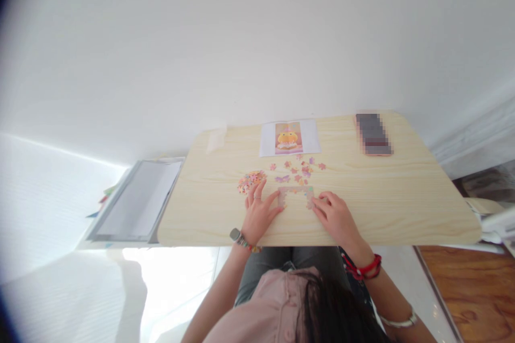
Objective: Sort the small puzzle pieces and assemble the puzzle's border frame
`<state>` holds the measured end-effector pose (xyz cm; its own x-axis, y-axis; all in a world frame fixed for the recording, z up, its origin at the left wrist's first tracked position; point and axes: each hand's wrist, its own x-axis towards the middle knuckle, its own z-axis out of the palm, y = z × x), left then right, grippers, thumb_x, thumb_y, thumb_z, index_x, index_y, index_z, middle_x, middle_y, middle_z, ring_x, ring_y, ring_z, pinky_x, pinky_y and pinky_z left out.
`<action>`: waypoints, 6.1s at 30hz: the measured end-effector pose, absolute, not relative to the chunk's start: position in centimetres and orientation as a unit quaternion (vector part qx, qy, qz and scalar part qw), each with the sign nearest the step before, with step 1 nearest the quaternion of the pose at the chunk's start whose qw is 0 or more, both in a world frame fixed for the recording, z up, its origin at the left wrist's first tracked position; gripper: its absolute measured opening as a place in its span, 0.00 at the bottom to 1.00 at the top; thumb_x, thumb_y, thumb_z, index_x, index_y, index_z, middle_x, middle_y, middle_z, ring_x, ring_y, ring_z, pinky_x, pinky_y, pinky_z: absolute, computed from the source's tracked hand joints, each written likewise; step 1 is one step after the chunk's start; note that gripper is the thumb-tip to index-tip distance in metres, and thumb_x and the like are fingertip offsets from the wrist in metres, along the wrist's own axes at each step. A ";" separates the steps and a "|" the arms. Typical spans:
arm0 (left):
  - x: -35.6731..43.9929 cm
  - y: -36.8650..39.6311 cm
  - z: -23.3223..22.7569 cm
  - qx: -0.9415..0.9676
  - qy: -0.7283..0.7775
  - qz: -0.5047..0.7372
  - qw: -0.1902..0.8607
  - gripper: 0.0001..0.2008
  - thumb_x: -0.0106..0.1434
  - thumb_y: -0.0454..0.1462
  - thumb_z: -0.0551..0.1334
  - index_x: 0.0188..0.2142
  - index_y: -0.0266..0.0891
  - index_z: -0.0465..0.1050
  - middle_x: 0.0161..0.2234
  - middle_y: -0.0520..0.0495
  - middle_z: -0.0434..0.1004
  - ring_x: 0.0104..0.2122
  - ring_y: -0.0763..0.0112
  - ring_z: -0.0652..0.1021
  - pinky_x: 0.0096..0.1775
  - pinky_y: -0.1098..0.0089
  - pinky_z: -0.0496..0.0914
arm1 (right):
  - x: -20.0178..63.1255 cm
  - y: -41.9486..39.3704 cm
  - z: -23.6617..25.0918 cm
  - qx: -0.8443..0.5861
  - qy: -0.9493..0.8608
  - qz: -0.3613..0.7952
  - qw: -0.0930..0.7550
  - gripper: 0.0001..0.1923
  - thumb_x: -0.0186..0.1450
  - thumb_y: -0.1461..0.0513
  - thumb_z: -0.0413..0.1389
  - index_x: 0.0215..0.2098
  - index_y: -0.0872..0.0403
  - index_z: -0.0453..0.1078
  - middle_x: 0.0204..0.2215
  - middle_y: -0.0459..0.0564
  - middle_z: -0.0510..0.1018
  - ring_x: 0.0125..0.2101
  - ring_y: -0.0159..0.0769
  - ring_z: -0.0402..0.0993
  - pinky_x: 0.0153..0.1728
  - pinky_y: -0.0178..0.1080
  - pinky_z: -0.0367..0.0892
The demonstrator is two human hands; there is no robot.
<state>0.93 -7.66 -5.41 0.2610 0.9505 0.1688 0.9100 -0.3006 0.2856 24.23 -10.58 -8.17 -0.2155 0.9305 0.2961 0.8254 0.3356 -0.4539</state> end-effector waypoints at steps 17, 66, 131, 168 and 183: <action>0.6 -6.4 -4.7 0.804 0.575 0.123 0.082 0.25 0.48 0.42 0.69 0.47 0.54 0.69 0.61 0.45 0.49 0.59 0.45 0.54 0.51 0.45 0.59 | 24.8 -8.7 -6.7 -0.544 -0.802 0.135 0.206 0.18 0.62 0.60 0.49 0.50 0.53 0.66 0.43 0.56 0.67 0.35 0.39 0.67 0.40 0.46 0.67; -0.2 -6.8 -4.5 0.791 0.588 0.165 0.050 0.23 0.52 0.37 0.66 0.48 0.46 0.67 0.60 0.40 0.50 0.59 0.48 0.54 0.52 0.48 0.60 | 27.3 -2.3 -6.1 -0.498 -0.839 0.109 0.191 0.07 0.63 0.64 0.47 0.33 0.53 0.67 0.37 0.53 0.68 0.40 0.40 0.67 0.42 0.45 0.66; 0.1 -9.3 -5.7 0.814 0.513 0.248 0.114 0.07 0.57 0.32 0.62 0.36 0.41 0.73 0.56 0.43 0.55 0.58 0.54 0.56 0.54 0.52 0.63 | 17.1 -8.0 -4.6 -0.446 -0.885 0.043 0.128 0.08 0.64 0.63 0.50 0.29 0.55 0.68 0.31 0.51 0.71 0.37 0.39 0.66 0.36 0.41 0.58; -0.8 -7.7 -6.0 0.805 0.513 0.292 0.060 0.06 0.58 0.31 0.60 0.36 0.39 0.72 0.54 0.41 0.58 0.56 0.55 0.59 0.52 0.51 0.64 | 28.2 -0.8 -5.3 -0.602 -0.776 0.061 0.178 0.08 0.60 0.62 0.50 0.33 0.54 0.71 0.33 0.52 0.72 0.35 0.39 0.69 0.37 0.41 0.63; -1.4 -8.0 -6.4 0.798 0.527 0.286 0.059 0.06 0.58 0.31 0.59 0.36 0.39 0.72 0.54 0.41 0.57 0.56 0.55 0.59 0.52 0.51 0.63 | 26.1 0.5 -4.7 -0.582 -0.786 0.093 0.184 0.10 0.62 0.62 0.49 0.35 0.55 0.71 0.34 0.52 0.70 0.33 0.36 0.68 0.37 0.39 0.63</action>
<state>-1.43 -8.01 -6.40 0.2806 0.8747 0.3951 0.8077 -0.4376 0.3952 26.15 0.52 -4.69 -0.2539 0.9501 0.1815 0.8815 0.3045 -0.3609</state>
